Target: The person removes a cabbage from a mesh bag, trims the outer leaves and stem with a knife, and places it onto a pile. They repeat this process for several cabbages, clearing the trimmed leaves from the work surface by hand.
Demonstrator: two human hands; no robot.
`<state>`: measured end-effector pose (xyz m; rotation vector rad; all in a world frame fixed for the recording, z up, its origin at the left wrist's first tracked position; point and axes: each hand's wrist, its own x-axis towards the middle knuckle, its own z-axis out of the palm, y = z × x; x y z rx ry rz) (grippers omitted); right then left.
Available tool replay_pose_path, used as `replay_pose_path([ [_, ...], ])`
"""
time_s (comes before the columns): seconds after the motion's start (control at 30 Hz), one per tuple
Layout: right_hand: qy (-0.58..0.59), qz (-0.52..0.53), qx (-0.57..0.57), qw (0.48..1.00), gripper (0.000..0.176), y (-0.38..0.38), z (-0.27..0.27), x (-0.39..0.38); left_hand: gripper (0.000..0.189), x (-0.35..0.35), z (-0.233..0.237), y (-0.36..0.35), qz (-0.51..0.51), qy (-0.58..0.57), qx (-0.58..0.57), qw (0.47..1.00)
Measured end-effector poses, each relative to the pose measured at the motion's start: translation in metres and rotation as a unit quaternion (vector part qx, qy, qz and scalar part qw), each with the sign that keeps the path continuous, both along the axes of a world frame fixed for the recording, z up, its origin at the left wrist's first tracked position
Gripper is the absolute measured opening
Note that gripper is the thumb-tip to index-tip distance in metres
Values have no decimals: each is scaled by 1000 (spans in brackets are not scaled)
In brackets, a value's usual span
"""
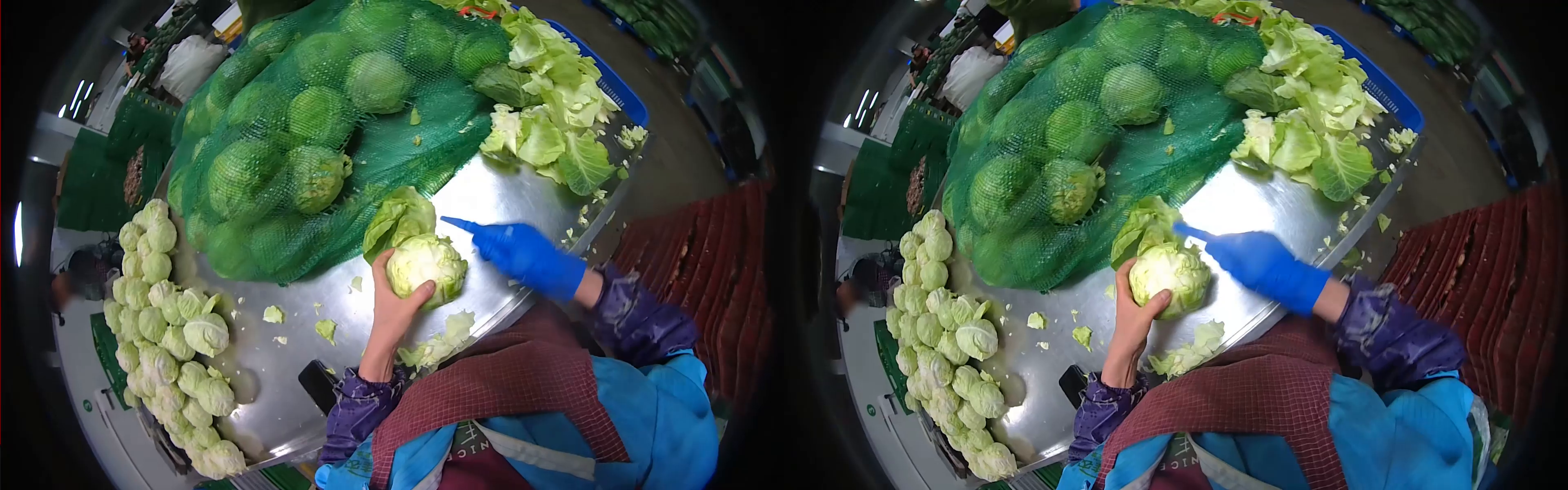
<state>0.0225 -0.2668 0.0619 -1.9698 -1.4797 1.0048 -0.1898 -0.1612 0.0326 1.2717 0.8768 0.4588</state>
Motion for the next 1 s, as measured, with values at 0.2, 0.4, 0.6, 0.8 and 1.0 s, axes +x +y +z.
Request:
replay_pose_path([
  [0.2,-33,2,191,981,50,-7,-21,-41,76,6,-9,-1,-6,50,52,997],
  [0.4,-166,58,151,973,54,17,-20,-31,74,11,-15,-2,-9,67,104,992],
  [0.6,-138,57,115,982,51,48,-43,13,79,3,-13,-6,-68,54,147,985],
  [0.8,84,-49,126,987,37,38,-37,-4,89,-42,-9,14,-22,64,-23,997],
  [1.0,126,-31,89,987,32,27,-29,-30,89,-36,-23,-19,144,114,87,979],
])
